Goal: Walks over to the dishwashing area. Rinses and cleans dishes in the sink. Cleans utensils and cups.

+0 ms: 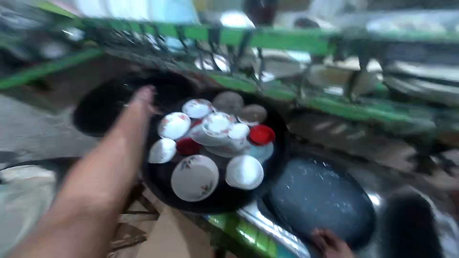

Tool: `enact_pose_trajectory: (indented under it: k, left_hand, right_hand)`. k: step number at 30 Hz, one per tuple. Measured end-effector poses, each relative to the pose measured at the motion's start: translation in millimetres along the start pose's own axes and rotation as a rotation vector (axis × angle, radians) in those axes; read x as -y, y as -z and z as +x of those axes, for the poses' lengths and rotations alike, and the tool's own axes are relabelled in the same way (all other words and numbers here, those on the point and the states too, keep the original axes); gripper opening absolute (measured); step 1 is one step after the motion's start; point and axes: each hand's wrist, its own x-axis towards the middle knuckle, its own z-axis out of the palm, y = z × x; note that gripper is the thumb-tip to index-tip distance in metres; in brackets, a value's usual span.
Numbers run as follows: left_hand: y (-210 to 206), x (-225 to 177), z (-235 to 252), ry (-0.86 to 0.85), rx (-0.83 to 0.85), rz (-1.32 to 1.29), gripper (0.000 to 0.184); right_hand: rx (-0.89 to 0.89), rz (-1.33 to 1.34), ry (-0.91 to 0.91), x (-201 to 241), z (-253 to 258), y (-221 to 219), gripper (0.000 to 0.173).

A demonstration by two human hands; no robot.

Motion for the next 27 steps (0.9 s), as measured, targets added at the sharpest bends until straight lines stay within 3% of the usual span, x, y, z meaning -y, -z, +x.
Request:
enact_pose_trajectory:
  k: [2,4,7,9,11,13,15,17,20,24,27]
  left_hand:
    - [2.1,-8.8,-5.4,-0.151,-0.005,0.328,0.058]
    - [-0.3,-6.8,-42.9,-0.407,0.168,0.471,0.055]
    - [-6.6,43.7,-146.2,-0.683,0.727,0.263,0.035]
    - [-9.3,98.8,-234.2,-0.633,1.074,0.225,0.026]
    - [-22.8,164.4,-294.5,-0.659,1.348,0.429,0.026]
    - [-49.3,222.5,-333.5,-0.718,1.532,0.829,0.042]
    - [-80.3,266.8,-358.4,-0.752,1.676,1.293,0.08]
    - [-102.6,298.5,-375.7,-0.778,1.708,1.518,0.103]
    - [-119.8,314.6,-387.9,-0.873,1.685,1.526,0.098]
    - [-134.2,320.1,-405.4,-0.876,1.683,1.47,0.099]
    - [-145.0,327.4,-430.6,-0.82,1.639,1.397,0.093]
  right_hand:
    - [-0.079,-0.11,-0.006,-10.7,-9.6,-0.5,0.024]
    - [-0.152,-0.159,-0.019,-14.5,-19.0,-0.6,0.023]
    - [-0.259,-0.218,-0.095,-13.6,-41.8,2.3,0.028]
    - [-0.279,-0.24,-0.128,-14.1,-57.5,4.8,0.03]
    - [-0.225,-0.225,-0.114,-18.3,-70.9,6.1,0.031]
    - [-0.05,-0.21,-0.039,-18.8,-82.6,2.3,0.044]
    - [0.114,-0.266,0.025,-17.6,-89.0,-16.7,0.071]
    - [0.171,-0.374,0.035,-18.2,-89.4,-38.6,0.084]
    - [0.138,-0.385,-0.016,-30.3,-89.4,-35.8,0.081]
    - [0.035,-0.07,0.031,-72.1,-109.2,6.2,0.076]
    - [-0.145,0.196,-0.025,-103.5,-132.5,36.0,0.059]
